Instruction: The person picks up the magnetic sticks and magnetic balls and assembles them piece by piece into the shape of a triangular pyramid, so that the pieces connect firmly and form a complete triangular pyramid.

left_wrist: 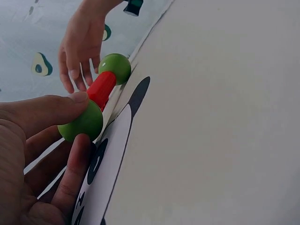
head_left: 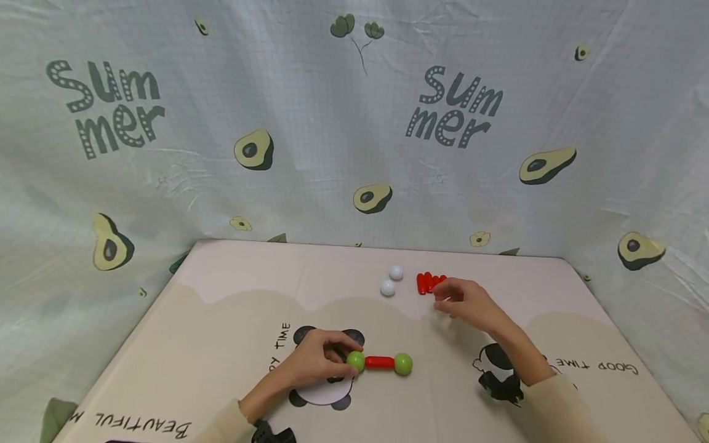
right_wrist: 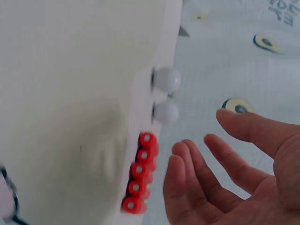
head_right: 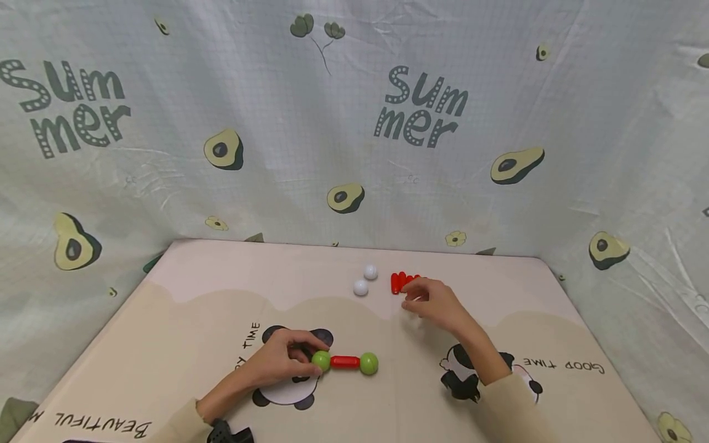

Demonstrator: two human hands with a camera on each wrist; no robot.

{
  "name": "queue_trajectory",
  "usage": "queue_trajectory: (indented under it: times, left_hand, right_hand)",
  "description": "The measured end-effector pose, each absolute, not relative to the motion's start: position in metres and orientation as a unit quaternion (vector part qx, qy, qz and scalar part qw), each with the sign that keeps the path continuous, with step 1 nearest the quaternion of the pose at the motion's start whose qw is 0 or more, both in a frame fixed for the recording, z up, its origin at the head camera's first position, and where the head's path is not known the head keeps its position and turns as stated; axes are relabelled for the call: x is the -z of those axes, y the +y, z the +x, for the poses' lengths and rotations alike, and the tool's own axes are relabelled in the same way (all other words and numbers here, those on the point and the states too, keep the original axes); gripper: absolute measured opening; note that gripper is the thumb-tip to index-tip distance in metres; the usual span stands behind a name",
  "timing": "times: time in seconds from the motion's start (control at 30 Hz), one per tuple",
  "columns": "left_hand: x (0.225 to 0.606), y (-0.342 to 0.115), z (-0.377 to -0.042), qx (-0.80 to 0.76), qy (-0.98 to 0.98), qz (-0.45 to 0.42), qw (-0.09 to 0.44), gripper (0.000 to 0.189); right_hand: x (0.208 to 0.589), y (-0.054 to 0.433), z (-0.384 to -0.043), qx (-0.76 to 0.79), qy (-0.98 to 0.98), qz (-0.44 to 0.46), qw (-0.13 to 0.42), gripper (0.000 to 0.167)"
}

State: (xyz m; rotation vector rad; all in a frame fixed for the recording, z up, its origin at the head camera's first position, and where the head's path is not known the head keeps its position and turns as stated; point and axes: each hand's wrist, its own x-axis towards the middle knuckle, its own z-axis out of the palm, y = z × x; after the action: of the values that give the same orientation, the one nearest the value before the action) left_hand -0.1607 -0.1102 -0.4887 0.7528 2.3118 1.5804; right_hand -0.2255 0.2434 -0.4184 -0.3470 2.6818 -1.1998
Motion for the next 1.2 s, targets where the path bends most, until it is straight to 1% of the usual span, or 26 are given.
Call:
queue_trajectory:
  times: [0.2, 0.37, 0.63, 0.9, 1.2]
  left_hand:
    - [0.490, -0.111, -0.161, -0.544, 0.789, 0.261, 0.118, 0.033]
    - [0.490, -0.111, -0.162, -0.548, 0.784, 0.266, 0.118, 0.034]
    - [0.489, -0.110, -0.162, -0.552, 0.782, 0.264, 0.117, 0.035]
    - [0.488, -0.109, -0.162, -0.551, 0.783, 0.264, 0.119, 0.035]
    - [0.489, -0.110, -0.161, -0.546, 0.788, 0.258, 0.120, 0.034]
  right_hand:
    - [0.416, 0.256, -0.249, 0.355, 0.931, -0.071, 0.045, 0.033]
    - [0.420, 0.265, -0.266, 0.340, 0.939, -0.035, 0.038, 0.037]
    - [0.428, 0.273, -0.285, 0.334, 0.938, -0.003, 0.090, 0.044]
    - [0.430, 0.277, -0.290, 0.355, 0.923, 0.007, 0.146, 0.046]
    - [0.430, 0.278, -0.289, 0.398, 0.903, 0.018, 0.162, 0.041]
